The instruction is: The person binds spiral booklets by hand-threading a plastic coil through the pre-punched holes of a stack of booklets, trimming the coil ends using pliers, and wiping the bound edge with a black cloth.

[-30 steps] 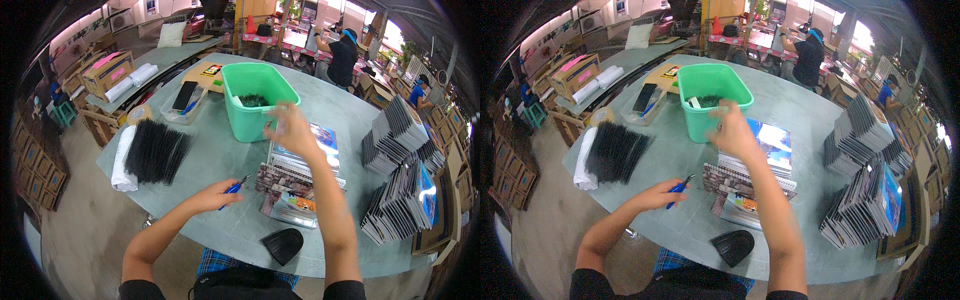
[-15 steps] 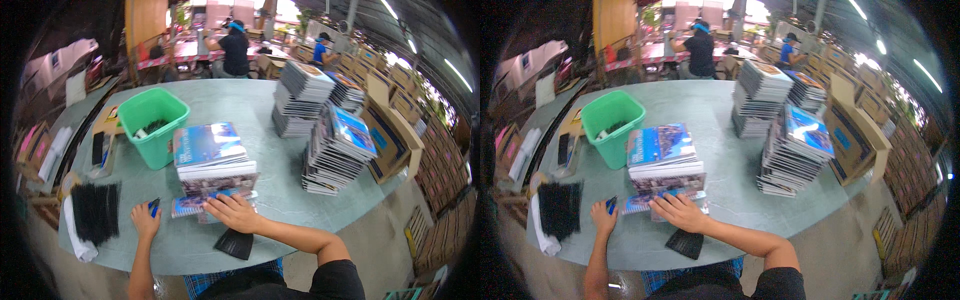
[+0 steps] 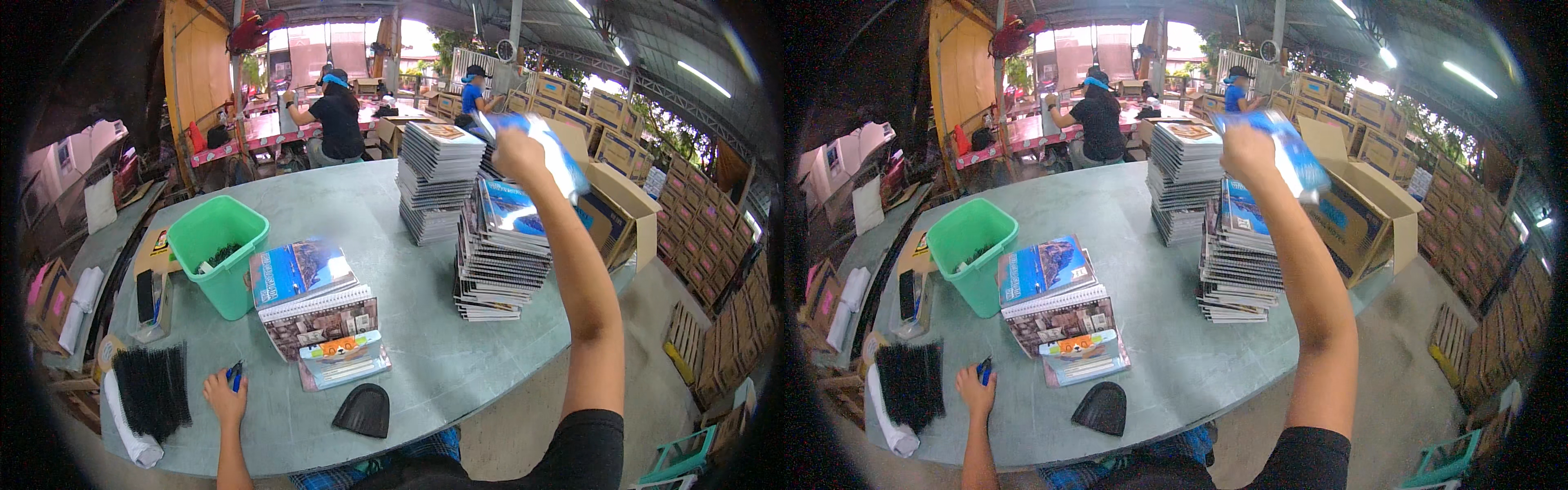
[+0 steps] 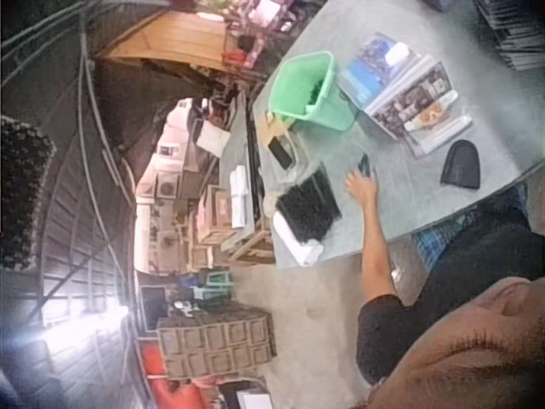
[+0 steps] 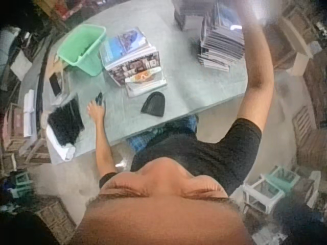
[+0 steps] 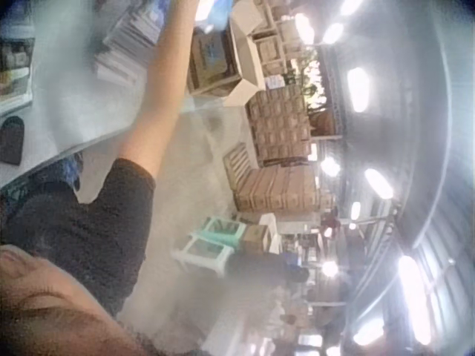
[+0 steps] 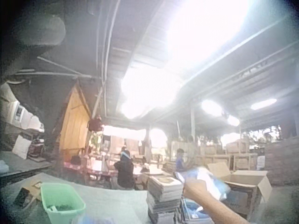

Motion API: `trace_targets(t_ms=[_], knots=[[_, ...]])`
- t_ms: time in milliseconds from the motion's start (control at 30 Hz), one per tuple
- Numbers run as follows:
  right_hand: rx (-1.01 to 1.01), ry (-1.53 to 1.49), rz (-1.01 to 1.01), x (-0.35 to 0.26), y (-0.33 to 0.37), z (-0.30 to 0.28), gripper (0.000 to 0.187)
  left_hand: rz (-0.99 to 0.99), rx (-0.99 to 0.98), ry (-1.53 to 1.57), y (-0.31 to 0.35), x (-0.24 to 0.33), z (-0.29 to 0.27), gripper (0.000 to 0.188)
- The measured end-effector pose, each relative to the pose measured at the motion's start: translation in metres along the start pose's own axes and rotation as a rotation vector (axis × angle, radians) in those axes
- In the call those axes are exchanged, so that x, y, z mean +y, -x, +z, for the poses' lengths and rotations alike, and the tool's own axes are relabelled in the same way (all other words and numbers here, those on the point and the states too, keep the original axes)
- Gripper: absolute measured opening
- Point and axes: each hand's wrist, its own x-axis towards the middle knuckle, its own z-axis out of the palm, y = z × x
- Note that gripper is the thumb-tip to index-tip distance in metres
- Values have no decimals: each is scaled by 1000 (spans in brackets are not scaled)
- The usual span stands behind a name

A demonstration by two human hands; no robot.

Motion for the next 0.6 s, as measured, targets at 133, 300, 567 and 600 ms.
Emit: trace_targets(t_ms=[133,300,567,600], knots=[[-353,-103,-150,-6,34,92,48,-43,2,-16,5,-4,-7,51],[-242,-466,-155,31,22,148,57,-76,-76,0,0,6,-2,53],[129,-632,-252,-22,32,100,38,-65,-44,5,0,1,4,58],[224,-800,-270,-53,53,87,36,-63,-7,-17,1,-4,0,59]])
